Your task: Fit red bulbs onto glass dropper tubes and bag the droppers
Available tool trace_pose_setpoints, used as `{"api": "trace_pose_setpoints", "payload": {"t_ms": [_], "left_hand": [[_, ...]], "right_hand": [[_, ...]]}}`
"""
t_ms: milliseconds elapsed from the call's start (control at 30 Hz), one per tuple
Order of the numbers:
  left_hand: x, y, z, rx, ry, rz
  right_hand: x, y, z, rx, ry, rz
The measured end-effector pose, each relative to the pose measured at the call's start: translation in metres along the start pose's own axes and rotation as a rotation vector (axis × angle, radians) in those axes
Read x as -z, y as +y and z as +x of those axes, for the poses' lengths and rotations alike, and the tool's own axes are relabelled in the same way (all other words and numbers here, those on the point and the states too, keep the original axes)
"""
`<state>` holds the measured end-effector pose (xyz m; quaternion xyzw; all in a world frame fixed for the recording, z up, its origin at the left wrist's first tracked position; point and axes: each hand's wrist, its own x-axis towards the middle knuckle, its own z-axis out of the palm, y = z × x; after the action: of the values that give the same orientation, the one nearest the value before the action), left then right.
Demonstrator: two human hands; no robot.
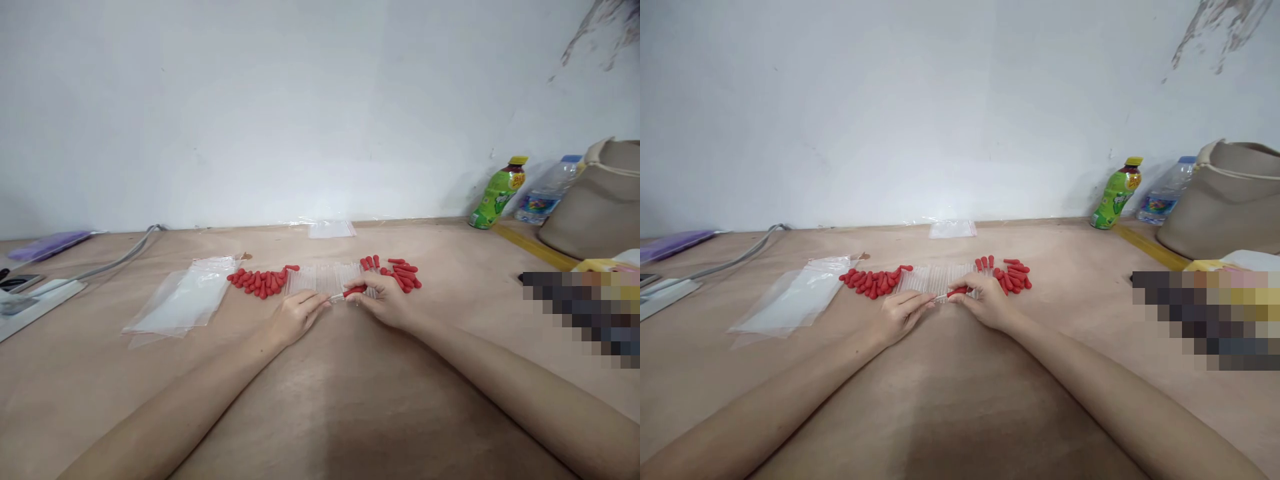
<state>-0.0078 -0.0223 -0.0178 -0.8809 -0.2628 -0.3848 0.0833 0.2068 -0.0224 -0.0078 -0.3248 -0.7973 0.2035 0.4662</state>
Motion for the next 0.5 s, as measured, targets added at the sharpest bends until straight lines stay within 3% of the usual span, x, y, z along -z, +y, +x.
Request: {"api": "trace_pose_setpoints", "payload": {"t_ms": [167, 300, 400, 500], "left_hand": [[0.005, 0.001, 0.004, 0.072, 0.024, -0.063], [0.004, 0.000, 0.004, 0.107, 0.000, -0.061], [0.002, 0.000, 0.002, 0.118, -0.023, -0.045], [0.002, 0.000, 0.002, 0.122, -0.027, -0.039]], "right_hand": [[0.028, 0.002, 0.024, -0.330, 0.136, 0.284], [0.065, 0.021, 0.056, -0.558, 0.208, 0.057], [0.081, 0.041, 0.073, -0.658, 0.029, -0.095], [0.079, 0.058, 0.080, -0.681, -0.172, -0.243]]}}
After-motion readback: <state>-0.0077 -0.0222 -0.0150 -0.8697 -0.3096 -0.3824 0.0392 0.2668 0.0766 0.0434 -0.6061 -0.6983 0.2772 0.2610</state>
